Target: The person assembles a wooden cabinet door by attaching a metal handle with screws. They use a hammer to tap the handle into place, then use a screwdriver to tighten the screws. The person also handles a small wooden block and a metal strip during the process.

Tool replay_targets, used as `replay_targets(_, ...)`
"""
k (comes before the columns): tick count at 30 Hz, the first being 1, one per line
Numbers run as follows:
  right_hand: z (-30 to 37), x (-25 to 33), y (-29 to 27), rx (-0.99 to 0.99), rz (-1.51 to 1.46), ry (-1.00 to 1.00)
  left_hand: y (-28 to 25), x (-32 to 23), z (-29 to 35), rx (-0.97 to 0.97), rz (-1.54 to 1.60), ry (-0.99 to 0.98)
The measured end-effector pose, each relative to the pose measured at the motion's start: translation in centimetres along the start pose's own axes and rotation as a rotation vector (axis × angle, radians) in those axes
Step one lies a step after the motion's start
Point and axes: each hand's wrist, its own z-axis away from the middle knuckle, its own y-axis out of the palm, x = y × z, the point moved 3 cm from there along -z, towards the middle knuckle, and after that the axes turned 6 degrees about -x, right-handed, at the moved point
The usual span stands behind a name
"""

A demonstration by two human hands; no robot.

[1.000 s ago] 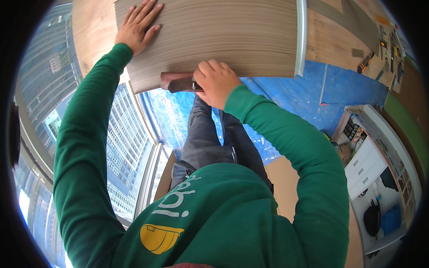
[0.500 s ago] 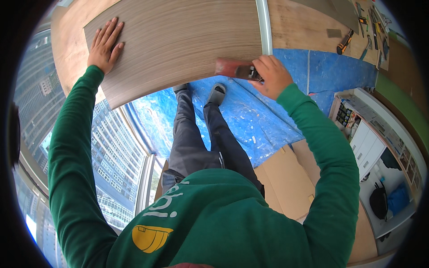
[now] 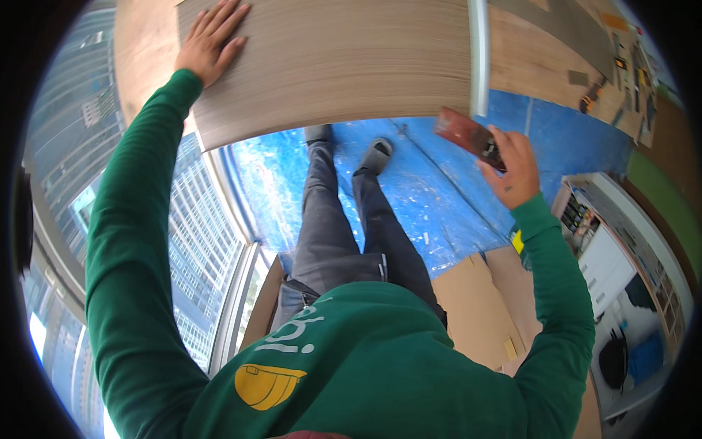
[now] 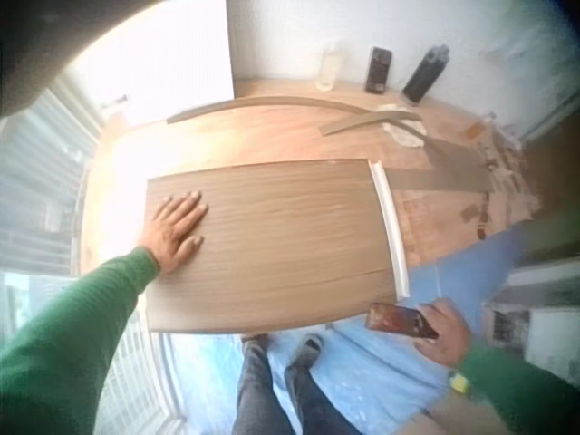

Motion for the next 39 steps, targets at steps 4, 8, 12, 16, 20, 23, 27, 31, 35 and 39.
replay_targets(4, -5.8, 11.3, 6.4, 0.066, -0.188, -0.175, -0.6, 0.1, 0.0, 0.079, 0.012, -0.053)
replay_targets(8, -10.1, 21.6, 13.5, -0.049, -0.243, -0.427, 0.1, 0.8, 0.3, 0.063, 0.000, -0.019)
replay_targets(12, -13.5, 30.7, 17.9, 0.002, -0.175, -0.519, -0.1, 0.8, 0.8, 0.047, 0.033, -0.035)
replay_targets(16, -15.8, 36.0, 20.2, -0.126, -0.142, -0.554, 0.2, 0.8, 0.8, 0.024, 0.058, -0.023)
replay_targets(20, -14.5, 38.2, 19.2, 0.001, -0.158, -0.544, 0.3, 1.3, 0.7, 0.003, 0.122, -0.020)
replay_targets(23, -11.1, 37.0, 17.7, 0.204, -0.347, -0.459, -0.1, 1.4, 0.8, 0.025, 0.158, -0.019)
replay_targets(27, -5.6, 31.7, 18.2, 0.351, -0.448, -0.335, 0.0, 3.3, 2.9, -0.281, 0.378, -0.085)
replay_targets(31, -2.8, 27.4, 17.0, 0.454, -0.542, 0.018, -2.5, 3.2, 8.1, -0.549, 0.611, -0.220)
replay_targets(35, -0.8, 24.6, 17.0, 0.472, -0.698, 0.293, -2.0, 3.7, 18.0, -0.295, 0.425, -0.195)
replay_targets(39, -1.7, 25.0, 16.9, 0.556, -0.761, 0.348, -4.4, 0.4, 21.5, -0.024, 0.275, -0.159)
